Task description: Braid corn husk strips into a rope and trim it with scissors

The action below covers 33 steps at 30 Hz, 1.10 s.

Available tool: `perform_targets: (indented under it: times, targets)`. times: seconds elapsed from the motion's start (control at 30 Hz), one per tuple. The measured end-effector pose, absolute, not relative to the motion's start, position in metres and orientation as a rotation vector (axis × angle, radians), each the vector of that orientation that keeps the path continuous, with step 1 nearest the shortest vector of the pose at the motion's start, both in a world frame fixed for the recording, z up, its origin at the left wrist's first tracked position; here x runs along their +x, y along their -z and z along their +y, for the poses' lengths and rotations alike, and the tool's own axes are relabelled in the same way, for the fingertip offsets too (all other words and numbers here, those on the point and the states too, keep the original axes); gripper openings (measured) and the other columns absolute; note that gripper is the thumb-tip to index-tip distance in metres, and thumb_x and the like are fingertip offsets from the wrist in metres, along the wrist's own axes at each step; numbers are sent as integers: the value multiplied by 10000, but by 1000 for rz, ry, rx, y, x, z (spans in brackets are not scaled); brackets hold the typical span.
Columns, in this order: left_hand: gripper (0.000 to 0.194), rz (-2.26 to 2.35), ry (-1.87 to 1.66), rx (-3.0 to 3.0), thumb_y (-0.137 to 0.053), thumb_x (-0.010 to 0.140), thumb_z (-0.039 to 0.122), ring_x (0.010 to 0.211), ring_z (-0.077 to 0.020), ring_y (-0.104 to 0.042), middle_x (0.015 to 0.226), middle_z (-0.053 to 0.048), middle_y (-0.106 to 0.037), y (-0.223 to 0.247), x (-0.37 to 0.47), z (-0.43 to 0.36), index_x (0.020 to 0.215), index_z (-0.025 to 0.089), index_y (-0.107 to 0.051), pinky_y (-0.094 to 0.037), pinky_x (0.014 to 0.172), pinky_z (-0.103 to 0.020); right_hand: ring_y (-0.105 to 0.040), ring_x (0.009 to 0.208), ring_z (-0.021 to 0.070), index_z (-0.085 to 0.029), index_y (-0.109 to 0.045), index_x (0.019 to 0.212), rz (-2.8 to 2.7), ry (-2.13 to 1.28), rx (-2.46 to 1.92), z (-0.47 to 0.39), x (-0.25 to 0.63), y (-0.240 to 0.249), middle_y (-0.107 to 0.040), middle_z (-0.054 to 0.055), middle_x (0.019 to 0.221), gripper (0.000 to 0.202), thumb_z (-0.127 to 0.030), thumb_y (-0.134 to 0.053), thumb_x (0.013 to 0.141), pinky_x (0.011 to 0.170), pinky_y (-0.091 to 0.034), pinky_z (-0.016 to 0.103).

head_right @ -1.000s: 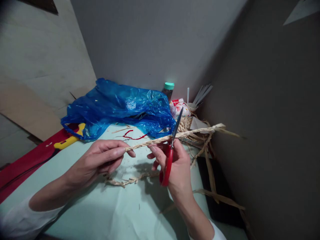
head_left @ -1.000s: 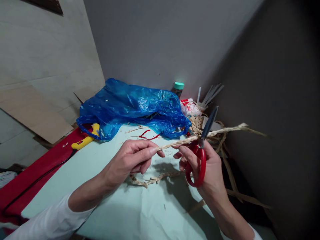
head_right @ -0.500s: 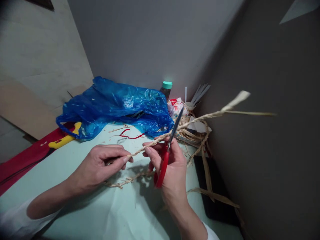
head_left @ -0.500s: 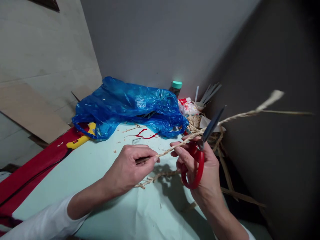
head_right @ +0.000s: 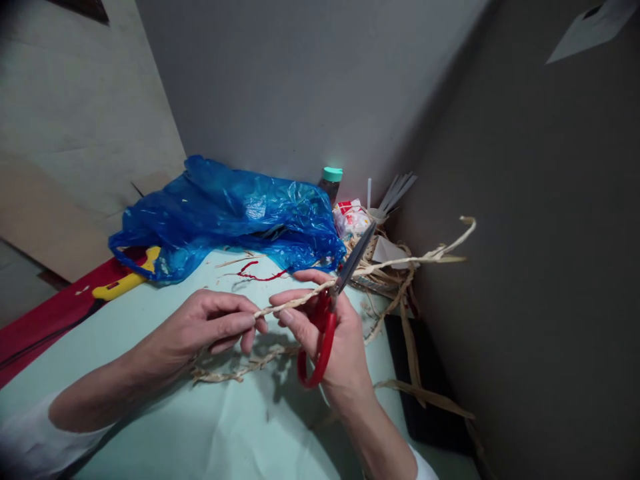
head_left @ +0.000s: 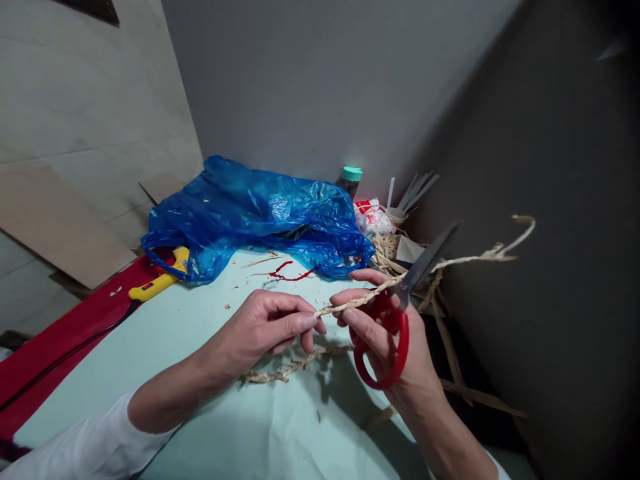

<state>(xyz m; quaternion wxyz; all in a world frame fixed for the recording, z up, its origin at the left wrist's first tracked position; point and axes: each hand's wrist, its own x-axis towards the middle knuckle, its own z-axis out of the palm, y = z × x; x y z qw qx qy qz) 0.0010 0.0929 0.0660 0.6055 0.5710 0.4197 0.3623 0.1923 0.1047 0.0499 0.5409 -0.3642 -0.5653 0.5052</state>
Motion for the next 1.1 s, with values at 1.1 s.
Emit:
perform_targets:
  times: [1.1]
  targets:
    - [216, 708, -669, 894, -529, 926, 327, 437, -29, -69, 532, 103, -160, -60, -5, 97, 909, 130, -614, -56, 388, -169, -650, 700, 129, -230, -542, 977, -1056, -1123, -918, 112, 195, -42, -637, -49, 762, 328, -242, -770, 741, 633, -529, 244]
